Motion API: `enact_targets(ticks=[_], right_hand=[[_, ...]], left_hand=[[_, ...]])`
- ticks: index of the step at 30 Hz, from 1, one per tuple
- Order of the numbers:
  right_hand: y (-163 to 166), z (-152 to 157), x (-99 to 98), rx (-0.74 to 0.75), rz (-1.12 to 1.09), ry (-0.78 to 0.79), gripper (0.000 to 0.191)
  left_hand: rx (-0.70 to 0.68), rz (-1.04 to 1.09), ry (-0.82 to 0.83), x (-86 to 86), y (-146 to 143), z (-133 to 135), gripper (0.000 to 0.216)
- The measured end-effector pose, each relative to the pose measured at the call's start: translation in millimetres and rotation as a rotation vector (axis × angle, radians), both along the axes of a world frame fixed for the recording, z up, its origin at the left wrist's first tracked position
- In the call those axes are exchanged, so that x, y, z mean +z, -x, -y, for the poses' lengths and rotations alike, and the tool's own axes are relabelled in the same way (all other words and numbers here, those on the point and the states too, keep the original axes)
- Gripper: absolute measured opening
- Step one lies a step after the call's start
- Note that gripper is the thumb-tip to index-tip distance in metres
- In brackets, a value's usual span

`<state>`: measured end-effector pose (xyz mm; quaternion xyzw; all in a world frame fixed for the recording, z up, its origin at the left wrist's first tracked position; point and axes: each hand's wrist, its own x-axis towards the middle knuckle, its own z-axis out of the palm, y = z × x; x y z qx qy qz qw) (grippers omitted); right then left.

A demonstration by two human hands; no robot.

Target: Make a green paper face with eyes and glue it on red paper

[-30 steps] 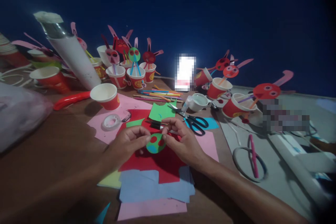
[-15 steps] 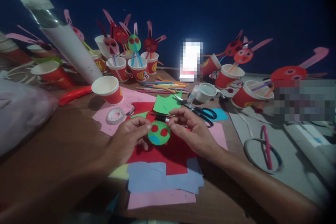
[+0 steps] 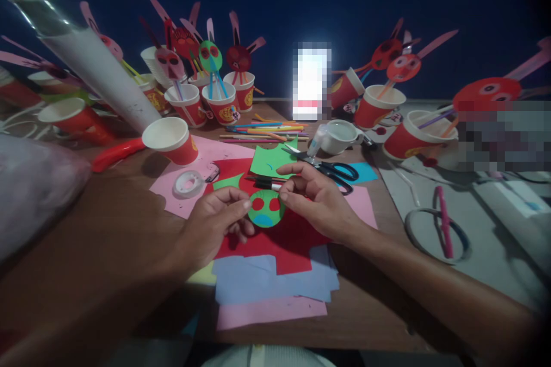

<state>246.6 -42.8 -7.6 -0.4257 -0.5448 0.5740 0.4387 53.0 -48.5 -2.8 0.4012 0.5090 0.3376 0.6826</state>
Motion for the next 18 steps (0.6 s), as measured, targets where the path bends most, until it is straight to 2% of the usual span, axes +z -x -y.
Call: enact_targets(ticks=[9, 18], right_hand=[[-1.5, -1.1, -0.9, -0.009, -0.020, 0.038, 0.026], [-2.7, 2.4, -0.7, 0.074, -0.131, 0.051, 0.033]], left_hand=[[0.009, 0.020, -0.006, 1.2, -0.3, -0.9, 0.021], [0.047, 0.014, -0.017, 3.1, -1.7, -1.8, 0.019]])
